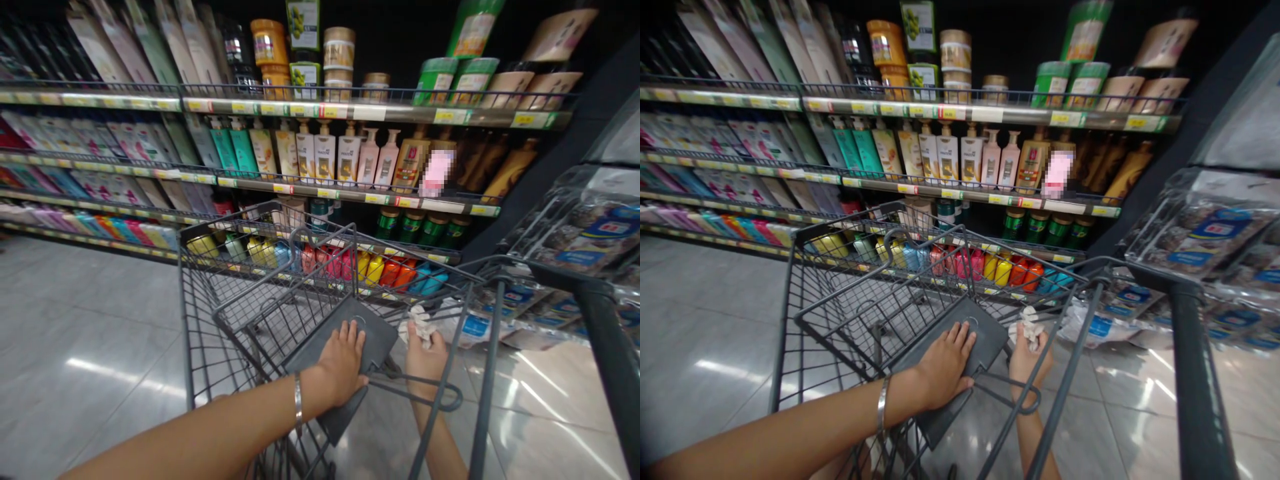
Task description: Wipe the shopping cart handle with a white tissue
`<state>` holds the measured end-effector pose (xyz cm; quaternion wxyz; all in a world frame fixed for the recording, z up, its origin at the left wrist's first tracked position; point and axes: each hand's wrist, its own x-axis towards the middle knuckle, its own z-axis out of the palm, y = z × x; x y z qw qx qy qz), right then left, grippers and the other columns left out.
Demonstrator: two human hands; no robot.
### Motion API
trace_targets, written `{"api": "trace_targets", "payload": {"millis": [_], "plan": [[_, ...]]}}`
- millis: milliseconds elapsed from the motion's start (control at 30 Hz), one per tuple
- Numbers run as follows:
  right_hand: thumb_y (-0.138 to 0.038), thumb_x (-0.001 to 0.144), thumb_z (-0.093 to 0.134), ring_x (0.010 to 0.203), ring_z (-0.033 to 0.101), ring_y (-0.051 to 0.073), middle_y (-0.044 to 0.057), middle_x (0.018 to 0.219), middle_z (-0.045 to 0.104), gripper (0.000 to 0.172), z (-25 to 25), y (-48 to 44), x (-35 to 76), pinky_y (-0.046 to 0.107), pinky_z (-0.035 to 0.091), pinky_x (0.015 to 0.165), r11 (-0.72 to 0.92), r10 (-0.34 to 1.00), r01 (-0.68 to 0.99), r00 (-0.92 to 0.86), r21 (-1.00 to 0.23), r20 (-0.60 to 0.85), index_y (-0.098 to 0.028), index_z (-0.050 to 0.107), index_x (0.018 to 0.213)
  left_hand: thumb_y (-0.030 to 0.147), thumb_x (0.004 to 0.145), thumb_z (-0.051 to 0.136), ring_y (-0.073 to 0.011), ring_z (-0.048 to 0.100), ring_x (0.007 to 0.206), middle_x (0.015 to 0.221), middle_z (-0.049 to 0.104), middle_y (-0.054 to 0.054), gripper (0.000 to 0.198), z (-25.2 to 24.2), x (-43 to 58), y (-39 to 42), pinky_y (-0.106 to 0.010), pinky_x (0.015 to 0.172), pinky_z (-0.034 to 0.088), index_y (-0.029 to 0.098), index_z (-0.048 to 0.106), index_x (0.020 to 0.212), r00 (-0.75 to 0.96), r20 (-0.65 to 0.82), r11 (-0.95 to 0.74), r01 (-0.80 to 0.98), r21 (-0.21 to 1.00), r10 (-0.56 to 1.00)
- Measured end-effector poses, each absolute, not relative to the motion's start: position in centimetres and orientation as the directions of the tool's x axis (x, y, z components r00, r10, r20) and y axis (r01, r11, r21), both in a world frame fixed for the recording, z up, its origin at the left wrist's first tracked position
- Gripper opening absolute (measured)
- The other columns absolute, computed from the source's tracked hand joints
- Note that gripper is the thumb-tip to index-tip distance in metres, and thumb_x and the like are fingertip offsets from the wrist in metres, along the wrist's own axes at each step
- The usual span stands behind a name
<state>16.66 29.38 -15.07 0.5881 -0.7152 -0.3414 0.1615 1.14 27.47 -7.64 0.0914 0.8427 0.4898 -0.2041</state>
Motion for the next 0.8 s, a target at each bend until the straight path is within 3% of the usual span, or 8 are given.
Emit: {"api": "trace_targets", "payload": {"millis": [300, 400, 500, 667, 800], "plan": [[-0.048, 0.058, 0.054, 0.069, 0.052, 0.023, 0.001, 0.063, 0.053, 0.026, -18.3, 30.6, 16.7, 0.033, 0.04, 0.068, -0.033, 0.749, 0.331, 0.633, -0.943, 0.196, -0.022, 0.052, 0.061, 0.052, 0.088, 0.046, -0.0352, 0.017, 0.141, 0.152, 0.013, -0.02, 0.078, -7.6, 1.0, 27.5, -0.045, 0.111, 0.029, 0.007, 0.02, 0.146, 0.432, -0.444, -0.506, 0.861, -0.057, 0.785], [-0.046, 0.052, 0.057, 0.061, 0.054, 0.023, 0.0, 0.056, 0.055, 0.025, -19.3, 29.8, 17.7, 0.033, 0.041, 0.061, -0.039, 0.807, 0.29, 0.574, -0.956, 0.141, -0.022, 0.056, 0.056, 0.052, 0.088, 0.045, -0.0353, 0.016, 0.141, 0.153, 0.013, -0.02, 0.078, -7.5, 1.0, 27.5, -0.044, 0.111, 0.028, 0.007, 0.019, 0.146, 0.427, -0.448, -0.506, 0.86, -0.067, 0.785], [-0.048, 0.054, 0.061, 0.057, 0.055, 0.024, 0.002, 0.057, 0.058, 0.028, -19.0, 29.1, 19.4, 0.033, 0.041, 0.055, -0.091, 0.744, 0.237, 0.662, -0.967, 0.092, -0.022, 0.059, 0.064, 0.052, 0.089, 0.043, -0.0354, 0.016, 0.141, 0.152, 0.013, -0.021, 0.077, -7.3, 1.0, 27.4, -0.044, 0.111, 0.028, 0.007, 0.019, 0.146, 0.435, -0.453, -0.515, 0.855, -0.062, 0.778], [-0.046, 0.059, 0.063, 0.066, 0.056, 0.02, 0.0, 0.067, 0.058, 0.027, -14.8, 30.1, 21.6, 0.031, 0.044, 0.062, 0.11, 0.658, -0.007, 0.75, -0.994, 0.068, -0.023, 0.057, 0.072, 0.052, 0.089, 0.044, -0.035, 0.018, 0.14, 0.152, 0.014, -0.02, 0.077, -7.5, 1.2, 27.4, -0.044, 0.11, 0.029, 0.007, 0.019, 0.146, 0.438, -0.443, -0.519, 0.852, -0.074, 0.782], [-0.042, 0.06, 0.055, 0.058, 0.051, 0.015, -0.003, 0.062, 0.051, 0.021, -12.0, 31.8, 21.5, 0.03, 0.045, 0.062, 0.211, 0.788, -0.276, 0.615, -0.938, -0.003, -0.022, 0.052, 0.065, 0.053, 0.088, 0.045, -0.0347, 0.022, 0.14, 0.152, 0.016, -0.019, 0.076, -8.2, 1.2, 27.4, -0.044, 0.109, 0.031, 0.008, 0.022, 0.145, 0.445, -0.416, -0.517, 0.853, -0.073, 0.793]]}}
